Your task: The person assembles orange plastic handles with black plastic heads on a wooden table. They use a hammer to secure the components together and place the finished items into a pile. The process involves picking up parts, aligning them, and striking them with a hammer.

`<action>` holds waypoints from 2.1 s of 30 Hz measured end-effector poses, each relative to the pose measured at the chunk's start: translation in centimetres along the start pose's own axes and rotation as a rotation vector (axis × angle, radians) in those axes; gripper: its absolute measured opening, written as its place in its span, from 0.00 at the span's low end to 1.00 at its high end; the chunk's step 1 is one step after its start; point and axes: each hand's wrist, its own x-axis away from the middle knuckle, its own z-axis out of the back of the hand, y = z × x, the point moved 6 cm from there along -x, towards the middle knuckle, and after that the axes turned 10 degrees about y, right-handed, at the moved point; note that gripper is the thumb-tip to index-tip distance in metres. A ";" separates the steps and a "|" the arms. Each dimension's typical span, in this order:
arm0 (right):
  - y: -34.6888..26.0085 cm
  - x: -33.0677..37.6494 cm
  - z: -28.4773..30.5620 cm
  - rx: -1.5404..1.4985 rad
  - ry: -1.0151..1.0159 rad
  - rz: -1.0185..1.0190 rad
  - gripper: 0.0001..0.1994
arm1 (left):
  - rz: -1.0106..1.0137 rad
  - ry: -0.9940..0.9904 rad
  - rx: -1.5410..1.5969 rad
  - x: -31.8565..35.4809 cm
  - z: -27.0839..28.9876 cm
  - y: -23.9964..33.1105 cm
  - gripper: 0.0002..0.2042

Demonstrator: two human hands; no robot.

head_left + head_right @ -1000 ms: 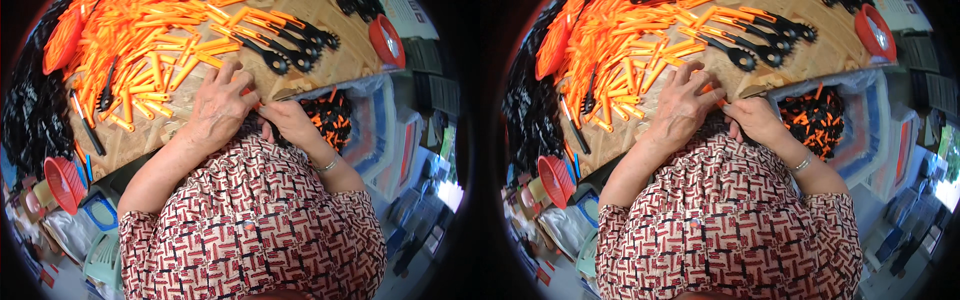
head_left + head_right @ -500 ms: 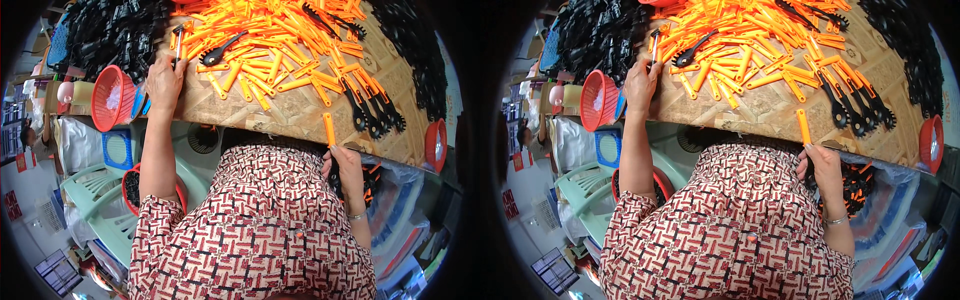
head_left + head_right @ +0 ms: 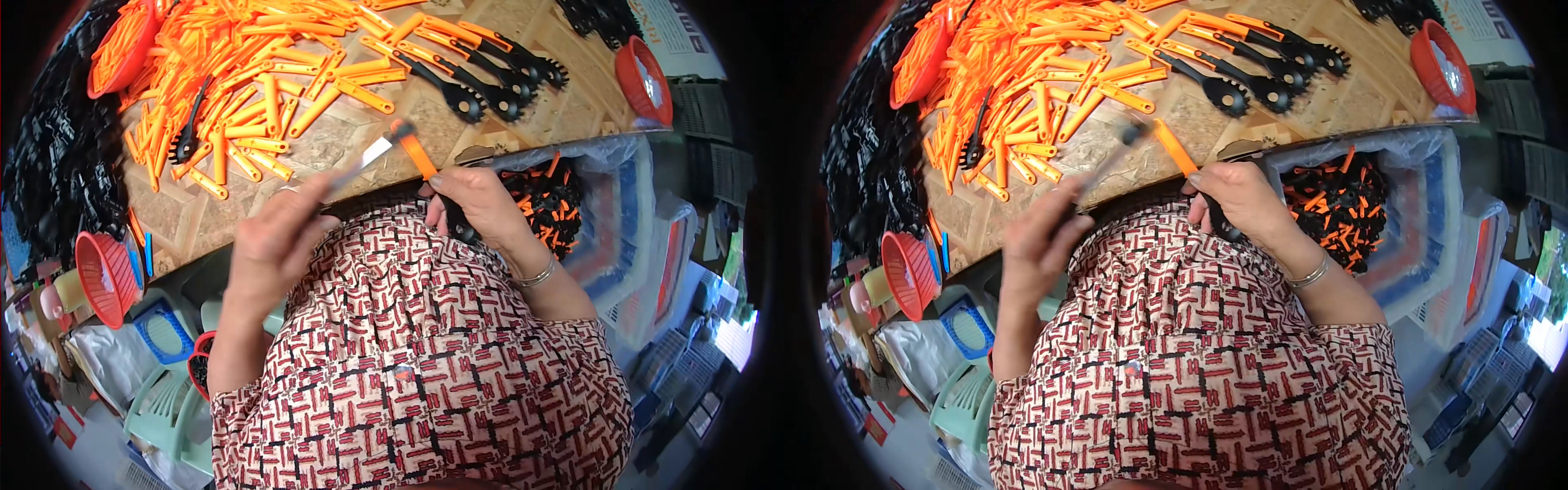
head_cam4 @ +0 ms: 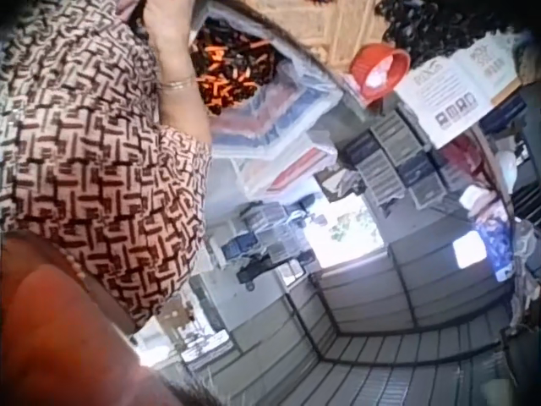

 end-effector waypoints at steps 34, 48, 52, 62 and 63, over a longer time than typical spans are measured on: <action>-3.9 8.5 21.2 1.698 0.620 0.326 0.13 | 0.479 0.216 0.300 -0.9 -1.0 -4.8 0.21; -12.5 -2.7 -1.7 1.425 0.732 1.387 0.09 | 0.184 0.141 -0.451 -4.8 -0.3 -0.8 0.18; -11.6 -1.4 -2.0 1.386 0.747 1.296 0.06 | 0.220 0.241 -0.301 -5.1 0.7 -3.6 0.16; -6.6 2.6 1.3 0.684 0.502 0.753 0.07 | 0.095 0.289 -0.207 -9.6 0.8 -2.8 0.07; -5.6 2.6 1.5 0.596 0.447 0.693 0.07 | 0.012 0.298 -0.235 -10.4 0.2 -2.6 0.08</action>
